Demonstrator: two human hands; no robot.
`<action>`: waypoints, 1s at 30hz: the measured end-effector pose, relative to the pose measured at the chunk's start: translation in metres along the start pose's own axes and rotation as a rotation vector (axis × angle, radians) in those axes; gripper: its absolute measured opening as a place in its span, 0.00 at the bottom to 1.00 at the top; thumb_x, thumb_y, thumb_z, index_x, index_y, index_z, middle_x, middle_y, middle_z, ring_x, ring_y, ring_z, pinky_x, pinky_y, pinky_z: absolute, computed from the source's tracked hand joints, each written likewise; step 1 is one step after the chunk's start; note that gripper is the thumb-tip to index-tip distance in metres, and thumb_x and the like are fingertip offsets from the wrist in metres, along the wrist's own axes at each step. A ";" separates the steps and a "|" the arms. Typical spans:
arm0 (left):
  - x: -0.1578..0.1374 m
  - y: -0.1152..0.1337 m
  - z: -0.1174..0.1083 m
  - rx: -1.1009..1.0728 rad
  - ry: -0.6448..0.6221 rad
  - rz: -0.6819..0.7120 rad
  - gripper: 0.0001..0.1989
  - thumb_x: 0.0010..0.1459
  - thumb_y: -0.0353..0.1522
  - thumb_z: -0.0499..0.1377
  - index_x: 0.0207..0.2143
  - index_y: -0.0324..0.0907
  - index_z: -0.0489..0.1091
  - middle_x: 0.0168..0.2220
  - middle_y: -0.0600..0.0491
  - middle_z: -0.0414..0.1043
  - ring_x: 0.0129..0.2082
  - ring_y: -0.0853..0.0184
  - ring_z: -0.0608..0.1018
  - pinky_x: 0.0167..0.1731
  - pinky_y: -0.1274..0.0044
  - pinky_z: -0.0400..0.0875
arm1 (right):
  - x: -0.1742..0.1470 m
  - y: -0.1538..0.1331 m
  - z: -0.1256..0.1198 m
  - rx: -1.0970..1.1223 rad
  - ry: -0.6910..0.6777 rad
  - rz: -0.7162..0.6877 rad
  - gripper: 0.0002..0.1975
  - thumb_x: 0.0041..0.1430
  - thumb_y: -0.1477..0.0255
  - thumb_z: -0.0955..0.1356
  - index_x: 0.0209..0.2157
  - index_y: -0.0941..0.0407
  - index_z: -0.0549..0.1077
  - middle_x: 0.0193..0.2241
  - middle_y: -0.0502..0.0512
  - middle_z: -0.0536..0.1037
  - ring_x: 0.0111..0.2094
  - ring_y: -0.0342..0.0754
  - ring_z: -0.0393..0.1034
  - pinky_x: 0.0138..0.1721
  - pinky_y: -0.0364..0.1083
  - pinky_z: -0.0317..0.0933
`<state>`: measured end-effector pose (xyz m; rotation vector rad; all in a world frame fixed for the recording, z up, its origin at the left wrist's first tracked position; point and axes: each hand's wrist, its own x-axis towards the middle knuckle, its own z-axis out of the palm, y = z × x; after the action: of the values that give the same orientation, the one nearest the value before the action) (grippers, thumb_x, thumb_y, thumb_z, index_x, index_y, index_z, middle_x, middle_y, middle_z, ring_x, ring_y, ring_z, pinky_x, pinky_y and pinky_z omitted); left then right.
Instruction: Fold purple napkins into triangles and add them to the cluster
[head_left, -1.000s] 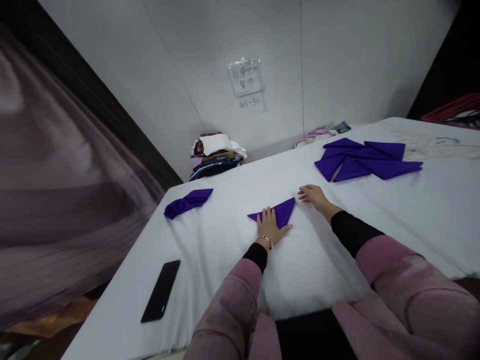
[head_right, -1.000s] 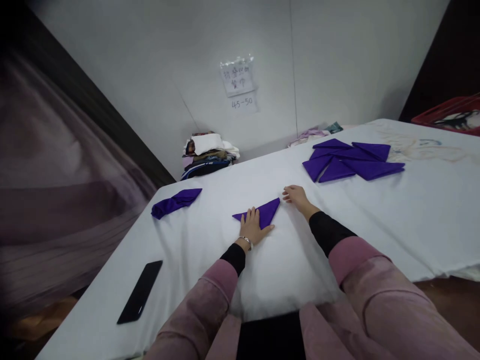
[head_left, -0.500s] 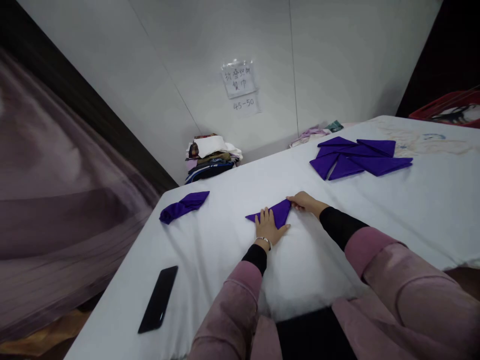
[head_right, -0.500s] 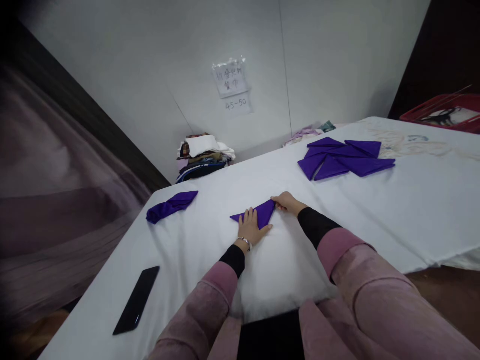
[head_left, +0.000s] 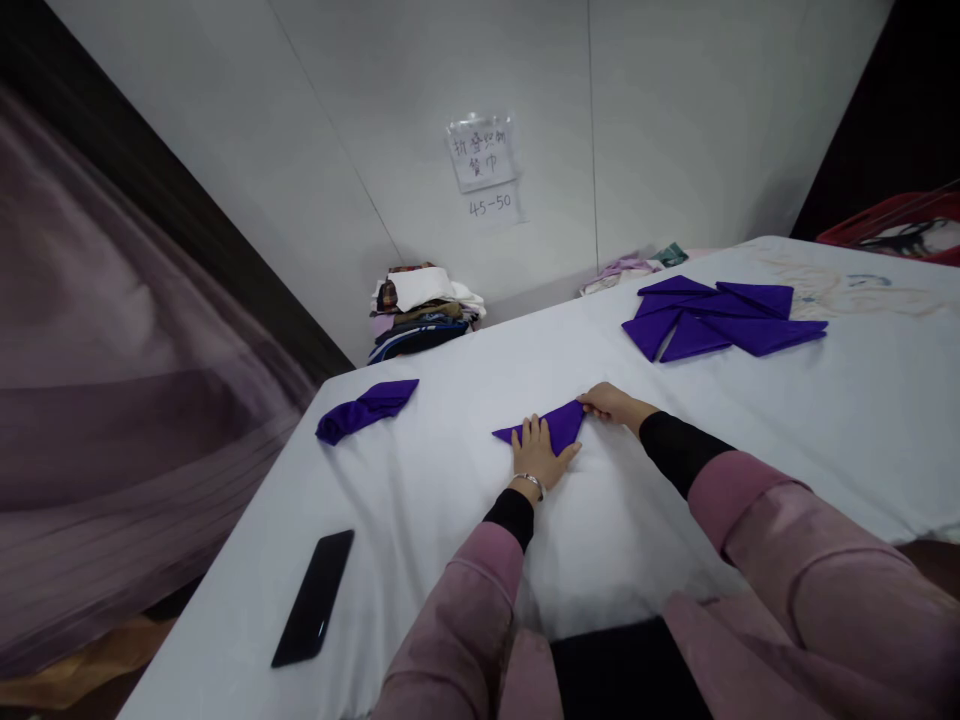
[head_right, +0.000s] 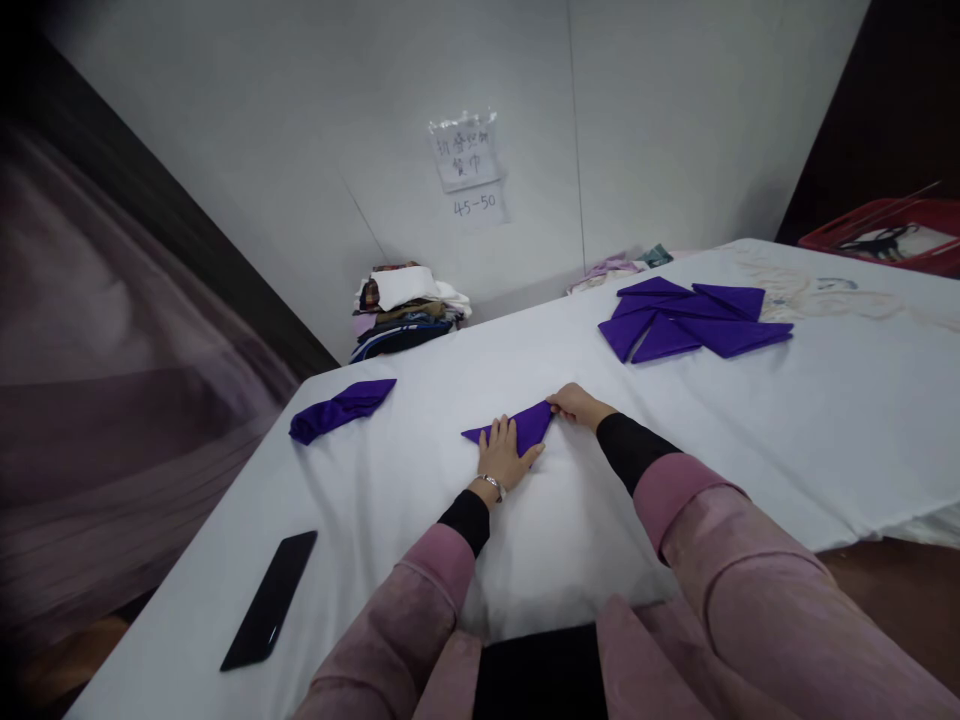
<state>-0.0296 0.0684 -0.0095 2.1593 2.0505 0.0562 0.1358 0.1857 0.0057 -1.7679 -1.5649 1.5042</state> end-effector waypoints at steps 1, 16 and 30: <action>0.000 0.000 0.000 0.004 0.002 0.000 0.47 0.53 0.59 0.31 0.64 0.34 0.43 0.66 0.45 0.37 0.65 0.56 0.40 0.61 0.59 0.37 | 0.000 0.000 0.000 0.003 0.000 0.008 0.19 0.59 0.66 0.65 0.16 0.58 0.64 0.07 0.45 0.58 0.10 0.36 0.48 0.13 0.39 0.45; 0.000 0.002 0.000 -0.003 0.001 -0.002 0.48 0.52 0.60 0.32 0.64 0.34 0.43 0.66 0.45 0.36 0.65 0.56 0.40 0.61 0.58 0.36 | -0.034 0.007 -0.004 0.062 0.013 0.046 0.23 0.59 0.59 0.64 0.17 0.59 0.67 0.08 0.46 0.59 0.10 0.36 0.49 0.12 0.39 0.44; 0.000 0.002 -0.002 0.009 -0.019 -0.013 0.45 0.54 0.58 0.32 0.64 0.36 0.43 0.67 0.47 0.36 0.65 0.57 0.40 0.62 0.59 0.36 | -0.024 -0.001 0.011 0.057 -0.030 0.080 0.20 0.60 0.68 0.64 0.15 0.58 0.64 0.05 0.45 0.57 0.08 0.36 0.47 0.11 0.38 0.43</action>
<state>-0.0275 0.0688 -0.0068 2.1429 2.0581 0.0248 0.1301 0.1606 0.0133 -1.8031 -1.4664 1.6035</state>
